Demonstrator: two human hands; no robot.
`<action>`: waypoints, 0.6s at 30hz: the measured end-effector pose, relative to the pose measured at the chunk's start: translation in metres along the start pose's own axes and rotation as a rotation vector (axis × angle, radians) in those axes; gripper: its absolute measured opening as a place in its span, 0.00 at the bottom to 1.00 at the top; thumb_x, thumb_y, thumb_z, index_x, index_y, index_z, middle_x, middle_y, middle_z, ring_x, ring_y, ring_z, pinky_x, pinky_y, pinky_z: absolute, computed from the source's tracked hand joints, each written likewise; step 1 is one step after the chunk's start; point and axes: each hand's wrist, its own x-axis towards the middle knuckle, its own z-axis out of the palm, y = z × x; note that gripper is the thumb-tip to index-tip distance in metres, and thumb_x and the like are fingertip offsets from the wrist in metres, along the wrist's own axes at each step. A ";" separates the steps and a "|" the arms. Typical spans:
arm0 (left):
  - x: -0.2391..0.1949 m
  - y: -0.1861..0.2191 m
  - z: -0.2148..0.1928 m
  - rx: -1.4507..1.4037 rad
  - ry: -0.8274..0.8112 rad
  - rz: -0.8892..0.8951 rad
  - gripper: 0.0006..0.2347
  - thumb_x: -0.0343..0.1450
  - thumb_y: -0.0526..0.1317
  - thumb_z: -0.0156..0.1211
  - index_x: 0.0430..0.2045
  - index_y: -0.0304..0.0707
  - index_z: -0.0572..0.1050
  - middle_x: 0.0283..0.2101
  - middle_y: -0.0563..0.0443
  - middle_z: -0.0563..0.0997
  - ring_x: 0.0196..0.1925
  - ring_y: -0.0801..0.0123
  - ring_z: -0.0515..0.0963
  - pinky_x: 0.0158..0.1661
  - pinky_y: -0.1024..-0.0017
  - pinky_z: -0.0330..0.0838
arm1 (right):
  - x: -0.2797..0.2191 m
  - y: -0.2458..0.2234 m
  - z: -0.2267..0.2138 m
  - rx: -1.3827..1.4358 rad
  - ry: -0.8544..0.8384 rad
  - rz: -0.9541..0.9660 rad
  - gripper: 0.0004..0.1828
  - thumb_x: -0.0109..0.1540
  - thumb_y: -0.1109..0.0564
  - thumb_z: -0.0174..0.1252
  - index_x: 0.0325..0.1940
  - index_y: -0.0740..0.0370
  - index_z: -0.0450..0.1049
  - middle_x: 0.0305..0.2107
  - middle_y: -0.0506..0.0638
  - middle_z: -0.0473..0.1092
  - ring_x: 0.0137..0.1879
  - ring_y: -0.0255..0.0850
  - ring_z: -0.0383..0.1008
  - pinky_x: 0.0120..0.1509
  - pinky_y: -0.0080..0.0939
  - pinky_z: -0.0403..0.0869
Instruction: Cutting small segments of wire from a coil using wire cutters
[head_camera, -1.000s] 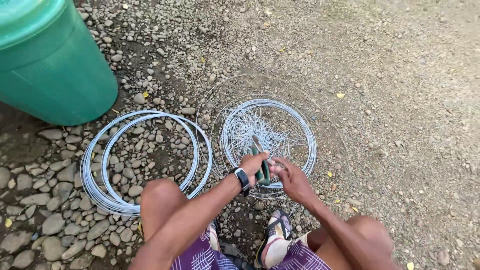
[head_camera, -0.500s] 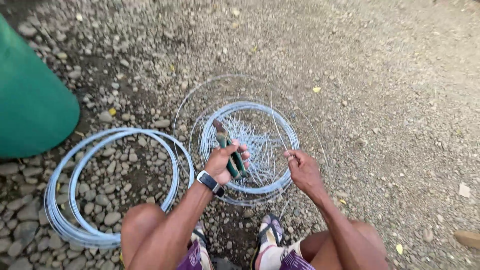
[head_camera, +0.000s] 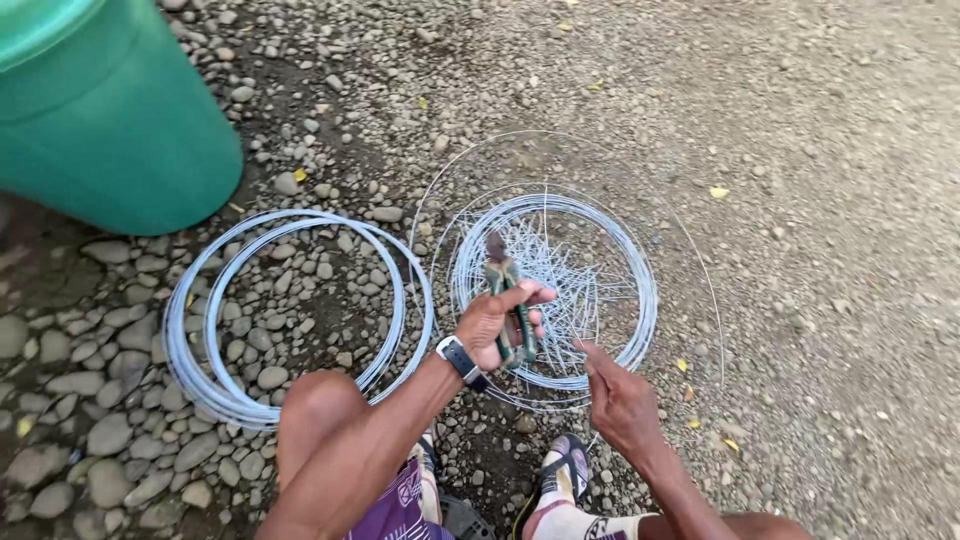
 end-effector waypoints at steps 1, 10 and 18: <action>0.002 -0.003 -0.001 -0.010 -0.024 0.007 0.11 0.66 0.38 0.68 0.39 0.34 0.77 0.44 0.44 0.85 0.27 0.71 0.79 0.29 0.68 0.79 | -0.005 0.005 0.004 -0.020 -0.011 -0.012 0.21 0.66 0.57 0.52 0.63 0.41 0.73 0.14 0.45 0.73 0.10 0.30 0.53 0.08 0.29 0.57; 0.000 -0.015 -0.004 0.008 -0.173 -0.011 0.11 0.69 0.44 0.68 0.33 0.37 0.77 0.31 0.50 0.82 0.26 0.68 0.81 0.30 0.69 0.79 | -0.020 0.008 0.011 -0.022 -0.047 -0.013 0.21 0.66 0.54 0.52 0.62 0.36 0.74 0.35 0.47 0.74 0.13 0.29 0.55 0.10 0.29 0.60; -0.006 -0.012 -0.015 0.054 -0.256 -0.030 0.11 0.71 0.46 0.66 0.30 0.38 0.76 0.25 0.52 0.80 0.25 0.68 0.81 0.30 0.69 0.80 | -0.018 -0.009 0.005 0.235 -0.109 0.180 0.14 0.65 0.51 0.53 0.42 0.52 0.84 0.45 0.53 0.82 0.11 0.29 0.57 0.09 0.30 0.58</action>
